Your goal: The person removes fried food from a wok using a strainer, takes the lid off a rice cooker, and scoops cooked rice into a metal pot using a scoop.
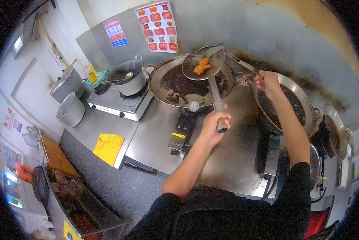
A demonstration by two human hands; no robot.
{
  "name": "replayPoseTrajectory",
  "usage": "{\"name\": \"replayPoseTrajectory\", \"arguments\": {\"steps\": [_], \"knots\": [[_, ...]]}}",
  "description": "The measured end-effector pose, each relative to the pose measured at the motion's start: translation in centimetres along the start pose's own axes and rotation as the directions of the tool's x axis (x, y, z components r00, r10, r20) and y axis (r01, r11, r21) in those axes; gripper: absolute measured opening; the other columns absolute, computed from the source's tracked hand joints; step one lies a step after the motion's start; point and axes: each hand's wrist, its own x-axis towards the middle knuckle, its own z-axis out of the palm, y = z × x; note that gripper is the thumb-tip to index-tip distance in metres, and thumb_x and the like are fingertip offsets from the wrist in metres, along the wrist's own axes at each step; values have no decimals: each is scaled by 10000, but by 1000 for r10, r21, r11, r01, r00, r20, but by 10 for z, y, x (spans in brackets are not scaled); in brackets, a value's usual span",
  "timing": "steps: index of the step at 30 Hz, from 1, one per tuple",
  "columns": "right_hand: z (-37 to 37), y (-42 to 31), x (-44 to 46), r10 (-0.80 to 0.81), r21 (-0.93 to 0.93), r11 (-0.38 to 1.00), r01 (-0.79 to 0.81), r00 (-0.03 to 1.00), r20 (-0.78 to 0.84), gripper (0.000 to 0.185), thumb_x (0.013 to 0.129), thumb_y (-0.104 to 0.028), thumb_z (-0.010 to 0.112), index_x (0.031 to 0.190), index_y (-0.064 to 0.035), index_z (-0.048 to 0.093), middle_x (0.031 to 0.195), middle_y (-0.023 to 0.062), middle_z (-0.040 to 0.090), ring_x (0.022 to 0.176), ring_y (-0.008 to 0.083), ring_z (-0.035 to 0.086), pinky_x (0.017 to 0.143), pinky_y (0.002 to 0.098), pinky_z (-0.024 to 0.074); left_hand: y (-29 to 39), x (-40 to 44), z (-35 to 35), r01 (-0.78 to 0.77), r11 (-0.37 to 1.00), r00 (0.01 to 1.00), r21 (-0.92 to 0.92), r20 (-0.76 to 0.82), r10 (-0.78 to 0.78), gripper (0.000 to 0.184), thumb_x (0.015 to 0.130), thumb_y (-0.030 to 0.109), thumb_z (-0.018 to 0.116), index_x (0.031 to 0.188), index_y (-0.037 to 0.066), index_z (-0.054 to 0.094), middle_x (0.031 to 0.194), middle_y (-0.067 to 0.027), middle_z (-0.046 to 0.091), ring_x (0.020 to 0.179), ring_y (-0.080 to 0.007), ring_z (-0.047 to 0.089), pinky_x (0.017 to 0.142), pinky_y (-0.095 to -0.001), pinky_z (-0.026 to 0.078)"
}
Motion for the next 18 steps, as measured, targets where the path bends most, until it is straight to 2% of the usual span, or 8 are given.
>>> {"name": "replayPoseTrajectory", "arguments": {"steps": [1, 2, 6, 8, 12, 15, 18], "knots": [[1, -3, 0, 0, 3, 1000, 0, 1000, -10, 191, 909, -199, 490, 893, -9, 508, 723, 74, 574, 555, 137, 539, 463, 265, 468, 3, -2, 5, 5, 1000, 1000, 9, -2, -5, 436, 738, 30, 574, 1150, 17, 432, 749, -89, 555, 580, -133, 528, 519, -280, 450], [1, -5, 0, 0, 6, 1000, 1, 1000, -21, 189, 907, -197, 493, 894, -9, 509, 725, 73, 573, 557, 137, 537, 467, 267, 467, 4, -5, 12, 7, 1000, 999, 25, -43, -6, 461, 742, 26, 552, 1186, 7, 430, 751, -76, 539, 557, -104, 479, 500, -241, 408], [-2, -9, -4, 4, 20, 1000, -5, 1000, 3, 177, 904, -188, 499, 892, -12, 515, 724, 68, 573, 559, 134, 531, 483, 267, 465, 7, -31, 23, -1, 997, 998, 71, -59, 6, 460, 730, 22, 563, 1172, 2, 435, 721, -83, 552, 536, -116, 504, 488, -258, 431], [-1, -18, -16, 1, 7, 1000, -1, 1000, 4, 167, 901, -178, 503, 897, -12, 518, 723, 67, 572, 574, 131, 528, 496, 262, 464, 4, -59, 31, 20, 968, 995, 248, -99, 5, 461, 720, 12, 575, 1159, -5, 437, 688, -88, 564, 517, -131, 532, 482, -279, 453], [-12, -14, -11, 57, 8, 998, -57, 998, 31, 154, 909, -174, 487, 868, -27, 512, 709, 55, 569, 541, 123, 513, 482, 256, 455, -1, -48, 31, -70, 956, 996, 284, -26, 81, 516, 715, 14, 596, 1186, -44, 392, 680, -95, 573, 503, -146, 549, 463, -288, 489], [-9, -24, -33, 25, 23, 999, -26, 999, 27, 153, 910, -176, 485, 866, -32, 514, 707, 48, 570, 526, 115, 507, 476, 244, 451, 7, -74, 47, -31, 931, 997, 364, -53, 54, 531, 714, 4, 593, 1194, -59, 376, 677, -98, 569, 521, -156, 560, 465, -295, 488], [-11, -24, -34, 10, 29, 1000, -11, 998, 55, 147, 906, -182, 498, 868, -41, 515, 708, 37, 569, 529, 99, 498, 469, 229, 436, -7, -76, 51, -44, 943, 997, 329, -50, 64, 559, 698, -3, 606, 1201, -67, 371, 674, -107, 567, 508, -170, 562, 454, -310, 494]]}}
